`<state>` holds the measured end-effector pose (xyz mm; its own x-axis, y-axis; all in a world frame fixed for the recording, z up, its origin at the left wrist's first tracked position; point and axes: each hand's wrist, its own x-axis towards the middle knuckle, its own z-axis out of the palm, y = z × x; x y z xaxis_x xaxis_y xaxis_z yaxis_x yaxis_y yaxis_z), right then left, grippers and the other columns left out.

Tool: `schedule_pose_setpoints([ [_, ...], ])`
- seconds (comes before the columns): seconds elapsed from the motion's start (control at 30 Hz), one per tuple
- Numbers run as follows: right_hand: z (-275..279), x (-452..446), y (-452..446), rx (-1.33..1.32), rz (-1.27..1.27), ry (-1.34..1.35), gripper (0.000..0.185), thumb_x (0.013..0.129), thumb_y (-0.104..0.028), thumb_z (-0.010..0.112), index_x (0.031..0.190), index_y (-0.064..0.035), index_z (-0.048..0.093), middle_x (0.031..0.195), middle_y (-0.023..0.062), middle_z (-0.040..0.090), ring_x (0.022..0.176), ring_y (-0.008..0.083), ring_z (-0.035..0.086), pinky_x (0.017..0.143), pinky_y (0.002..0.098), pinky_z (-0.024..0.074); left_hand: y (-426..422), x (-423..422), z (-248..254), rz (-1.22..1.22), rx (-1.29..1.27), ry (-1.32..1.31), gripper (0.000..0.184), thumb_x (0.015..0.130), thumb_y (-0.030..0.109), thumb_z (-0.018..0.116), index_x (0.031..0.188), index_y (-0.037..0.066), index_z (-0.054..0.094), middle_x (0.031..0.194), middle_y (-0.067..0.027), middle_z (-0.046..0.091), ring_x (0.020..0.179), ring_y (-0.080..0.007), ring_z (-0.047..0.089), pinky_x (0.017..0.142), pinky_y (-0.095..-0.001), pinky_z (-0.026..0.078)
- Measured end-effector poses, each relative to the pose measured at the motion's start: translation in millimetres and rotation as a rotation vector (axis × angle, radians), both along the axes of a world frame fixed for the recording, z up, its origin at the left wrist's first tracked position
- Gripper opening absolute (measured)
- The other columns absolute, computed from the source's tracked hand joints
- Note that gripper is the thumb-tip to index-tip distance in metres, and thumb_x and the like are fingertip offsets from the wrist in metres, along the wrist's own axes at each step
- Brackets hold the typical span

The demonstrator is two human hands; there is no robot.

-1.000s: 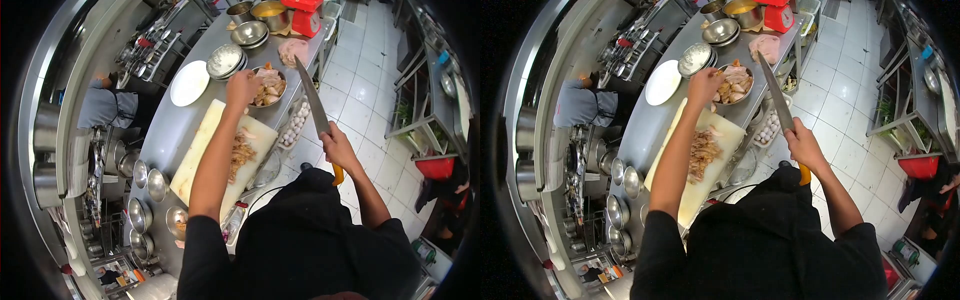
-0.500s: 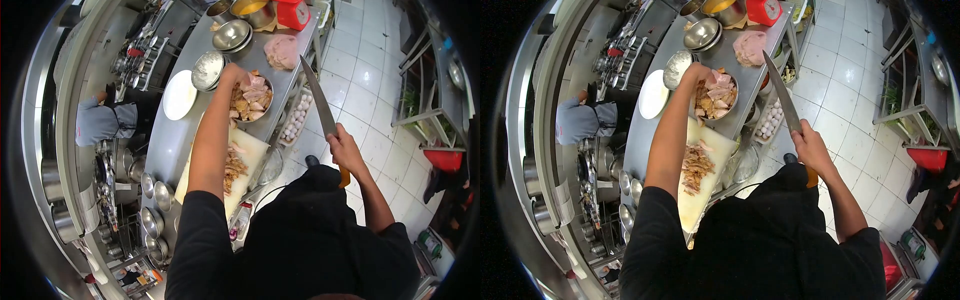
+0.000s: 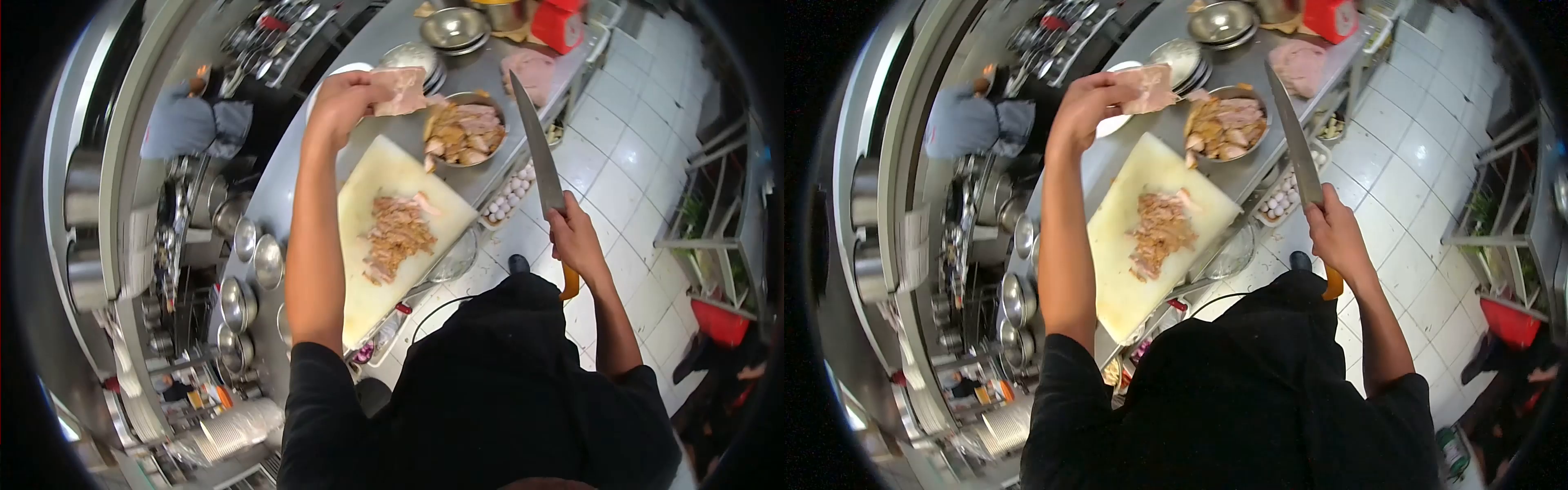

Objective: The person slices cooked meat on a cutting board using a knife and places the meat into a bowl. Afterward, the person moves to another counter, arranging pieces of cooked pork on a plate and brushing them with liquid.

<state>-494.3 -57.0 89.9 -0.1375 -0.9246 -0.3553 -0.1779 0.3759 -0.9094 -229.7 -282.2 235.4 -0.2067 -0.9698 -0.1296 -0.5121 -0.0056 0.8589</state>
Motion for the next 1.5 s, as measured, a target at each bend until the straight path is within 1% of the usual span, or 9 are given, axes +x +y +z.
schedule_pose_setpoints([
  [0.17, 16.5, 50.8, 3.9, -0.002, 0.238, 0.06, 0.021, 0.092, -0.011, 0.043, 0.111, -0.0023, 0.041, 0.066, 0.0057, 0.05, 0.049, 0.0137, 0.049, 0.046, 0.0303, 0.0443, 104.0, 110.8, 7.6, 0.173, -0.288, -0.031, 0.022, 0.073, -0.001, 0.07, 0.095, -0.004, 0.068, 0.082, -0.0051, 0.068, 0.07, -0.0098, 0.06, 0.069, -0.0248, 0.049],
  [0.2, 17.8, 63.8, 7.5, -0.049, 0.291, 0.103, 0.02, 0.091, -0.01, 0.045, 0.109, -0.0025, 0.04, 0.067, 0.0132, 0.054, 0.053, 0.0249, 0.054, 0.05, 0.0377, 0.0442, 125.8, 133.9, -7.1, 0.254, -0.314, -0.112, 0.022, 0.073, -0.003, 0.07, 0.095, -0.002, 0.069, 0.082, -0.003, 0.068, 0.072, -0.0087, 0.06, 0.068, -0.0245, 0.049],
  [0.27, 24.7, 92.6, 14.3, -0.113, 0.396, 0.135, 0.022, 0.089, -0.009, 0.048, 0.109, -0.0023, 0.04, 0.072, 0.0263, 0.059, 0.069, 0.0465, 0.058, 0.061, 0.0506, 0.0429, 177.3, 170.1, -36.0, 0.239, -0.494, -0.318, 0.025, 0.069, -0.002, 0.073, 0.093, 0.002, 0.07, 0.087, -0.0073, 0.068, 0.081, -0.0192, 0.063, 0.075, -0.031, 0.051],
  [0.3, 28.8, 109.9, 19.4, -0.112, 0.429, 0.151, 0.022, 0.089, -0.009, 0.048, 0.109, -0.0023, 0.04, 0.072, 0.0263, 0.059, 0.069, 0.0465, 0.058, 0.061, 0.0506, 0.0429, 201.1, 183.7, -52.8, 0.204, -0.601, -0.454, 0.026, 0.067, -0.002, 0.073, 0.092, 0.003, 0.07, 0.089, -0.0096, 0.067, 0.086, -0.024, 0.063, 0.078, -0.0336, 0.051],
  [0.4, 33.5, 165.3, 36.4, -0.262, 0.655, 0.345, 0.02, 0.09, -0.009, 0.051, 0.107, -0.003, 0.041, 0.077, 0.0295, 0.06, 0.079, 0.0501, 0.057, 0.068, 0.0563, 0.0413, 262.5, 221.5, -125.8, 0.26, -0.621, -0.454, 0.027, 0.066, -0.006, 0.069, 0.091, 0.005, 0.071, 0.097, -0.0121, 0.065, 0.093, -0.0308, 0.06, 0.082, -0.0382, 0.05],
  [0.57, 15.4, 242.3, 66.1, -0.26, 0.865, 0.478, 0.018, 0.091, -0.01, 0.05, 0.104, -0.0002, 0.042, 0.071, 0.0312, 0.059, 0.074, 0.0512, 0.057, 0.067, 0.0587, 0.0415, 322.9, 247.8, -205.3, 0.306, -0.631, -0.361, 0.029, 0.067, -0.008, 0.067, 0.093, 0.004, 0.07, 0.1, -0.0123, 0.063, 0.095, -0.031, 0.059, 0.083, -0.0384, 0.05],
  [0.93, 5.1, 301.4, 82.9, -0.209, 0.923, 0.749, 0.023, 0.091, -0.012, 0.048, 0.108, 0.0032, 0.043, 0.074, 0.0336, 0.06, 0.076, 0.051, 0.061, 0.07, 0.0587, 0.0461, 311.3, 243.1, -218.8, 0.404, -0.669, -0.177, 0.018, 0.077, 0.003, 0.066, 0.095, 0.002, 0.068, 0.1, -0.0117, 0.061, 0.097, -0.0296, 0.056, 0.085, -0.0387, 0.047],
  [1.33, -46.0, 348.7, 33.1, -0.339, 0.894, 0.746, 0.024, 0.091, -0.014, 0.046, 0.104, 0.0065, 0.042, 0.077, 0.0353, 0.061, 0.078, 0.0521, 0.06, 0.073, 0.0588, 0.047, 300.2, 237.1, -231.3, 0.326, -0.689, -0.323, 0.017, 0.079, 0.008, 0.065, 0.094, 0.002, 0.068, 0.103, -0.0089, 0.062, 0.1, -0.0271, 0.054, 0.09, -0.0374, 0.045],
  [1.5, -15.0, 360.7, 5.5, -0.219, 0.989, 0.682, 0.024, 0.092, -0.015, 0.045, 0.102, 0.0066, 0.044, 0.073, 0.0327, 0.062, 0.059, 0.0421, 0.064, 0.061, 0.0491, 0.0533, 302.1, 241.4, -231.8, 0.381, -0.738, -0.225, 0.017, 0.078, 0.007, 0.068, 0.093, 0.0, 0.067, 0.104, -0.0103, 0.061, 0.098, -0.0294, 0.055, 0.087, -0.0383, 0.047],
])
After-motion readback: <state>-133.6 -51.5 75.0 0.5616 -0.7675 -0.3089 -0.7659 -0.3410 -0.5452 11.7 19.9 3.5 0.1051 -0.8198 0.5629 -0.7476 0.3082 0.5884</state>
